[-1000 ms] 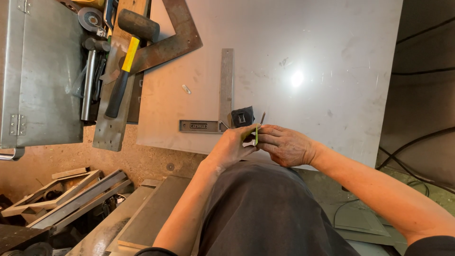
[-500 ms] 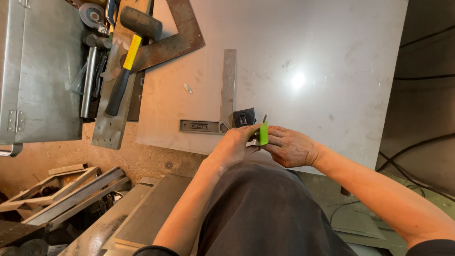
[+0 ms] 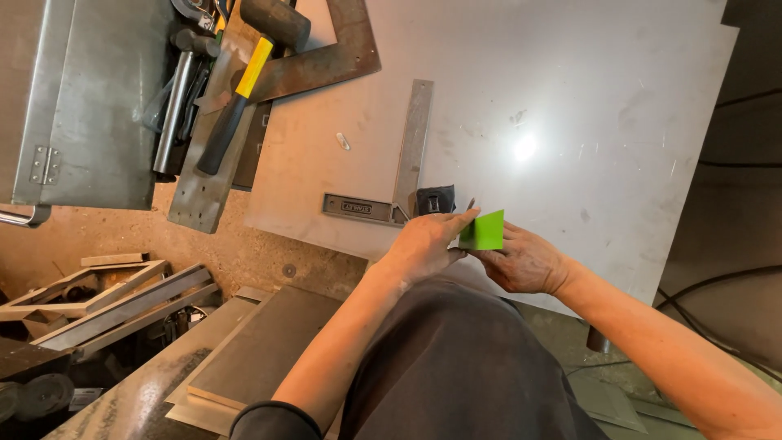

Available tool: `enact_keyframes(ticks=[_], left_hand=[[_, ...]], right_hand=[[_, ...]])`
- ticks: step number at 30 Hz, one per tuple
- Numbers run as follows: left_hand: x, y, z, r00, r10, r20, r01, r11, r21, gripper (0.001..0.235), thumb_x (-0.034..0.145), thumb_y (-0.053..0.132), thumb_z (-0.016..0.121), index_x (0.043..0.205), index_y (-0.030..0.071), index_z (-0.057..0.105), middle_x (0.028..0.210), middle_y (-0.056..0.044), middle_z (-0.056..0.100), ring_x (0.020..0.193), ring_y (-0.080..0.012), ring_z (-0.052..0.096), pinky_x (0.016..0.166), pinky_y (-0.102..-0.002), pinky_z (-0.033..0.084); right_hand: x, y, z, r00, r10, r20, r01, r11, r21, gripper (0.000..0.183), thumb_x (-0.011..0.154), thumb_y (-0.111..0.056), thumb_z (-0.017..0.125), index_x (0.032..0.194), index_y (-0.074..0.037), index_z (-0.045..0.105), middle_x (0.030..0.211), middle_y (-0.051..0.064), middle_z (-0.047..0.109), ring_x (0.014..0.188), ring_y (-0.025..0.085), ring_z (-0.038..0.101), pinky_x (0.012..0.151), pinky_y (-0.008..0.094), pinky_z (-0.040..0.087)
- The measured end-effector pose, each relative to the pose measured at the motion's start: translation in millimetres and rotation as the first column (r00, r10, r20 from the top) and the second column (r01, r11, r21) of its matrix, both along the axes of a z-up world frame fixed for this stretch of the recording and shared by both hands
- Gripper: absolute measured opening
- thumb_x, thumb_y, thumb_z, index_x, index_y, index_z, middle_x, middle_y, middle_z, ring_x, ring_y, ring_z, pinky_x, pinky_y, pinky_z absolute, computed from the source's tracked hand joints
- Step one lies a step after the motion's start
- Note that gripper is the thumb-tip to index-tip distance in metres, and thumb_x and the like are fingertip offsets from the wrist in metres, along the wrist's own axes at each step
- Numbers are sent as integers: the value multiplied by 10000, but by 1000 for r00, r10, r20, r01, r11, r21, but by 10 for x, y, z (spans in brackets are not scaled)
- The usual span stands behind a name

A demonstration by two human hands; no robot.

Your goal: Measure a metal sheet and cut a smaller piece from it.

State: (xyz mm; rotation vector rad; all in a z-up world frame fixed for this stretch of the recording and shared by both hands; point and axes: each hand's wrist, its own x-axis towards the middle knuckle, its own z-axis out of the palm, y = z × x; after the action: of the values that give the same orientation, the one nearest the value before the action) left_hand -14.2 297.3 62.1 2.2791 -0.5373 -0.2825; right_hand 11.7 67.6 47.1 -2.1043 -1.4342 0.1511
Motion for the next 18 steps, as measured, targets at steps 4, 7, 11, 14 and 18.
enact_keyframes(ticks=[4,7,11,14,18], left_hand=[[-1,54,77,996,46,-75,-48,998,-33,761,775,130,836,1471,145,528,1142,-110,724,994,-295,710,843,-389,571],[10,81,126,991,64,-117,-71,996,-60,765,780,117,830,1479,181,526,1109,-91,728,938,-265,718,817,-376,578],[20,104,186,986,66,-153,-77,995,-65,766,786,110,832,1481,203,523,1071,-80,725,889,-251,717,795,-373,576],[53,111,284,984,59,-168,-71,995,-65,782,788,100,831,1495,209,513,1048,-80,725,876,-246,719,794,-373,574],[58,105,324,983,67,-171,-84,992,-92,810,767,98,844,1498,208,513,1042,-84,725,868,-239,715,792,-373,575]], right_hand=[[33,56,46,1000,-6,24,5,1000,9,504,721,-5,675,1223,-38,646,1164,126,634,1144,344,605,1064,445,476],[65,83,86,998,-7,63,7,1000,-10,472,721,4,670,1191,-32,648,1179,118,634,1150,334,603,1079,444,468],[97,123,113,996,4,95,0,999,-41,414,711,-15,684,1123,-41,651,1181,123,615,1163,329,584,1085,451,457],[140,151,215,992,5,123,5,996,-85,387,702,-29,693,1084,-78,657,1140,69,615,1189,300,568,1051,437,451],[156,172,264,989,14,146,-2,996,-85,403,704,-38,694,1101,-93,657,1156,38,619,1186,250,566,1042,423,435]])
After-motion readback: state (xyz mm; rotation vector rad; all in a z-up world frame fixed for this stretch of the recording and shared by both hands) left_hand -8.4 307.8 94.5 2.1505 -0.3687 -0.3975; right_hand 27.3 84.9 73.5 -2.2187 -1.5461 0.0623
